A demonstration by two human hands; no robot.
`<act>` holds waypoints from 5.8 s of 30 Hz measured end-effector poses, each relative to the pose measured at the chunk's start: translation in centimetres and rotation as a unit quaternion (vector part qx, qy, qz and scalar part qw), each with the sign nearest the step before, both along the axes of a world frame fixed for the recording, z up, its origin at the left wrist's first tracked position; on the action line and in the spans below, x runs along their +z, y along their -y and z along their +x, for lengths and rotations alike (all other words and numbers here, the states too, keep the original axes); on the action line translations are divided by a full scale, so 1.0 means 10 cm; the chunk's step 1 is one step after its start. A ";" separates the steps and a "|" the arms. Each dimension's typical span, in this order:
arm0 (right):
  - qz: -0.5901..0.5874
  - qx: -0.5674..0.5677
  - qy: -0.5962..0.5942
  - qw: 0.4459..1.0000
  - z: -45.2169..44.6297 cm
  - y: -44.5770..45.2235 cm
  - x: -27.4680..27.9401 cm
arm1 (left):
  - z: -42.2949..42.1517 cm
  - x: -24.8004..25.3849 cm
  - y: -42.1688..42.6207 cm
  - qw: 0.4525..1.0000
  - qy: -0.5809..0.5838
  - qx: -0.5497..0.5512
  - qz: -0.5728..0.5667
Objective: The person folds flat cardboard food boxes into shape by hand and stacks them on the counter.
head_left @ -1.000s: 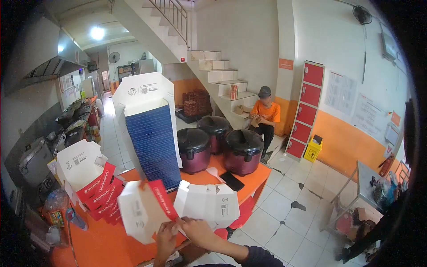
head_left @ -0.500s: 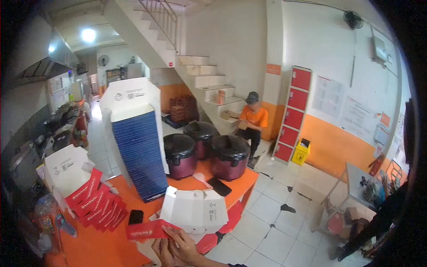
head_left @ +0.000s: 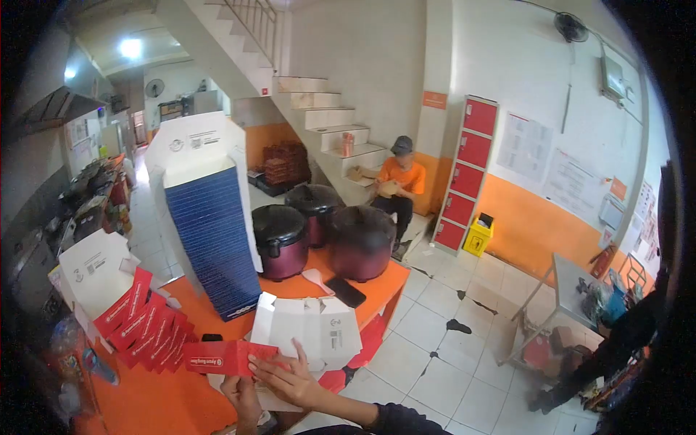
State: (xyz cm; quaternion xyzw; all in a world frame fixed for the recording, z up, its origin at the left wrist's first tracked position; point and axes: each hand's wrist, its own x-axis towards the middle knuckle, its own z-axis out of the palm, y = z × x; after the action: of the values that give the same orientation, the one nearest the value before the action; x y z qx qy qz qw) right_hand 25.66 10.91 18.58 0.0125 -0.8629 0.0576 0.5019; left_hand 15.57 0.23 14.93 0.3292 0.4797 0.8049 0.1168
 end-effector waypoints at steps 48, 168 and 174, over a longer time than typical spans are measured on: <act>-0.174 0.144 0.052 0.973 -0.38 -0.01 0.28 | -0.18 0.45 0.36 0.994 0.024 0.037 -0.103; -0.564 -0.030 0.131 0.815 0.18 -0.12 0.43 | -4.49 -0.77 3.59 0.642 -0.202 0.400 -0.622; -0.558 -0.014 0.108 0.823 0.25 -0.26 0.36 | -3.32 0.13 3.24 0.640 -0.334 0.430 -0.541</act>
State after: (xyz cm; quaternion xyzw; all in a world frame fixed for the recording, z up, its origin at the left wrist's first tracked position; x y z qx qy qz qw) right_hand 28.12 13.46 22.22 -0.2878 -0.7320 0.5233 0.3279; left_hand -17.63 -32.15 16.25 0.2103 0.9235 0.1960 -0.2540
